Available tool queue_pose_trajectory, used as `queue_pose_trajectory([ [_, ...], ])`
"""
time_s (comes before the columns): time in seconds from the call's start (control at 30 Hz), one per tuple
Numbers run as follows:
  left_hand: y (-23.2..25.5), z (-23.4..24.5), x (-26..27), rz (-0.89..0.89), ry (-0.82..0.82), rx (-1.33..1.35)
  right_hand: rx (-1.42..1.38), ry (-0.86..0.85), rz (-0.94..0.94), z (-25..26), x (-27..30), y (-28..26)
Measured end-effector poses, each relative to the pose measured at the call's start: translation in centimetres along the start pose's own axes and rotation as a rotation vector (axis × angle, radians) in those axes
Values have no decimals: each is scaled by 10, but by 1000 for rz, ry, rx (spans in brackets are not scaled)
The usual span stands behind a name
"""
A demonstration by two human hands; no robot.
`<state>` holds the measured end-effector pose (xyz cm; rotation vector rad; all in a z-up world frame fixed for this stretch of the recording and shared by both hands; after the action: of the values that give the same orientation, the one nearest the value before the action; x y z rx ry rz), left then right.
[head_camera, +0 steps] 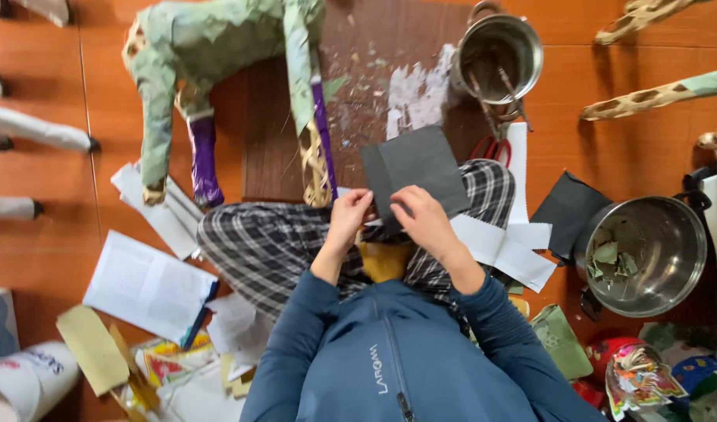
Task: Wrapping a giraffe sculpture with paper strips and tape while following printed instructions
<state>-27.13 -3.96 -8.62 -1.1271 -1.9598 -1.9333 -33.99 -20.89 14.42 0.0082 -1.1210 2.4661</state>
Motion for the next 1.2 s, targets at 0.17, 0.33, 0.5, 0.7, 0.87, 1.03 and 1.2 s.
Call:
queue_pose_trajectory([
  [0.17,-30,-13,-9,115,40,9,109,-322,-24,-48,5,-2],
  [0.33,-51,2,-26,148,52,-26,136,-390,-78,-67,15,14],
  [0.5,-53,13,-29,129,111,-135,72,-264,-49,-58,13,25],
  [0.7,-61,25,-43,124,107,-289,93,-235,-11,-63,-1,27],
  [0.87,-49,26,-35,99,68,-197,90,-214,8,-72,-5,24],
  [1.03,-28,29,-28,84,13,-465,80,-205,-16,-80,-4,25],
  [1.2,-4,15,-14,69,-22,-23,-26,-126,-97,-70,-11,13],
])
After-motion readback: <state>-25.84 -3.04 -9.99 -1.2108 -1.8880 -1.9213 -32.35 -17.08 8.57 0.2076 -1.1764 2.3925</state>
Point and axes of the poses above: each hand's wrist, its own x-axis away from the middle knuckle, its own z-axis out of the back of the hand, y = z × x, the point moved 10 cm from there along -x, towards the middle knuckle, and after that the axes turned 8 degrees about -z, right-handed, at the moved point
